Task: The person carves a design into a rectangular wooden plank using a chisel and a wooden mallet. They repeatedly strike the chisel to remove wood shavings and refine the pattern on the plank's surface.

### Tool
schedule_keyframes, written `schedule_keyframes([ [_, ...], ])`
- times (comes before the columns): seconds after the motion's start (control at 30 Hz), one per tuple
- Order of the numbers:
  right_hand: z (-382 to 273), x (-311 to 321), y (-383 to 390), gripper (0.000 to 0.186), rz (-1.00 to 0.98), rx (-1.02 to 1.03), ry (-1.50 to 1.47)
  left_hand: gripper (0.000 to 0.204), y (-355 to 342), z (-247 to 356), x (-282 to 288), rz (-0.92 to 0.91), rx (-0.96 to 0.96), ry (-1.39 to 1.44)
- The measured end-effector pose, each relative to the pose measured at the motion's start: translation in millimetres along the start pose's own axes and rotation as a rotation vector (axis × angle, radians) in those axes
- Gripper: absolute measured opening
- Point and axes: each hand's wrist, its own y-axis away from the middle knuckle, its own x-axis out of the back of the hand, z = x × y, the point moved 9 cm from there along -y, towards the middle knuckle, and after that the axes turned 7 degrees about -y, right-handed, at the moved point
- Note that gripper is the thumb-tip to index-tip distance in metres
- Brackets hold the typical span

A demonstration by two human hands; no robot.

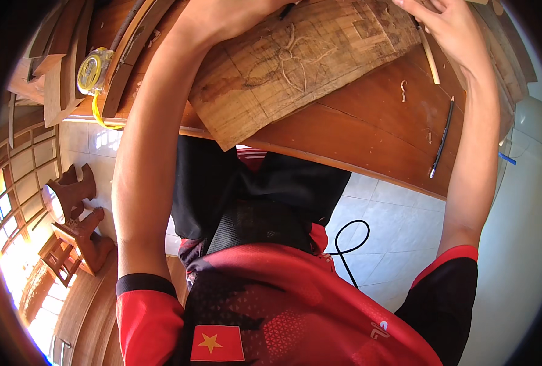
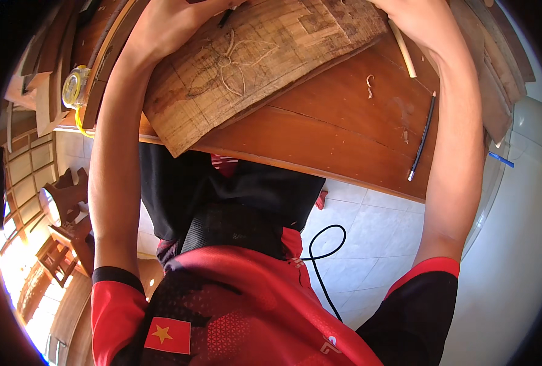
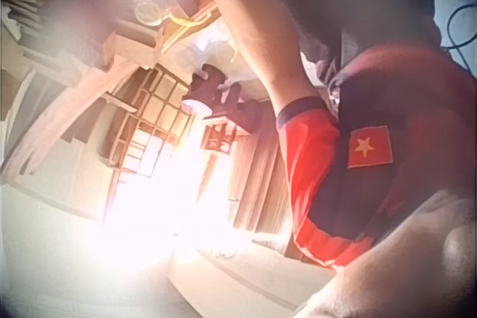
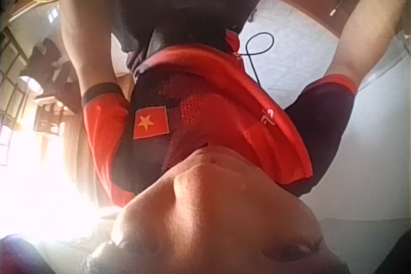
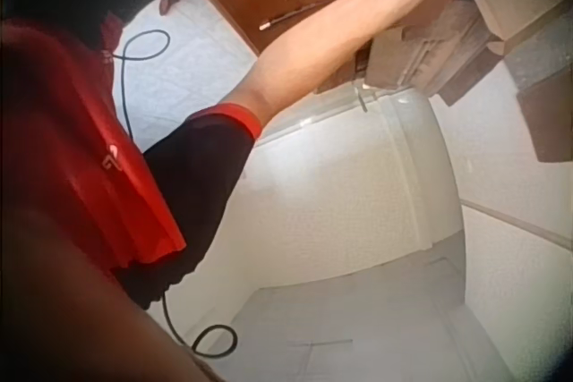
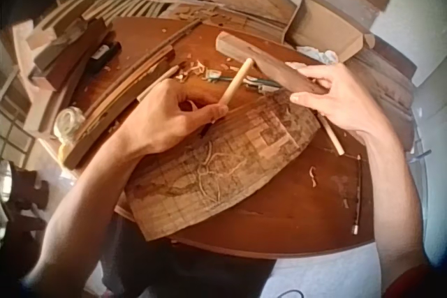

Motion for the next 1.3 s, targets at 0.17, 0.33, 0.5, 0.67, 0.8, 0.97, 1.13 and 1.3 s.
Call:
schedule_keyframes([
  [0.17,1.0,2.3,-0.5,0.042,-0.008,0.015,-0.021,0.034,1.4,1.0,1.4,0.017,0.016,-0.008],
  [0.33,-0.2,-2.5,-0.2,0.043,-0.027,0.089,-0.022,0.034,1.8,5.1,2.9,0.01,0.037,-0.085],
  [0.5,-11.2,-2.7,10.0,0.037,0.036,0.068,-0.012,0.033,2.8,3.0,4.8,0.014,-0.011,-0.047],
  [0.67,2.6,-7.8,6.0,0.031,0.007,-0.04,0.022,0.034,5.2,1.5,3.6,-0.014,-0.051,0.009],
  [0.8,-6.3,10.7,4.5,0.03,0.052,0.011,0.136,0.035,7.7,2.3,3.5,-0.068,-0.017,0.002],
  [0.97,-4.1,8.3,4.9,0.03,0.067,0.059,-0.096,0.037,24.1,-4.5,19.2,0.02,0.142,0.437],
  [1.13,41.0,10.0,10.3,0.046,0.168,0.012,-0.035,0.04,22.0,-21.7,24.8,-0.111,-0.021,0.272],
  [1.3,35.1,7.9,27.2,0.046,0.322,0.226,0.039,0.037,20.7,-5.5,17.5,-0.109,-0.041,0.29],
])
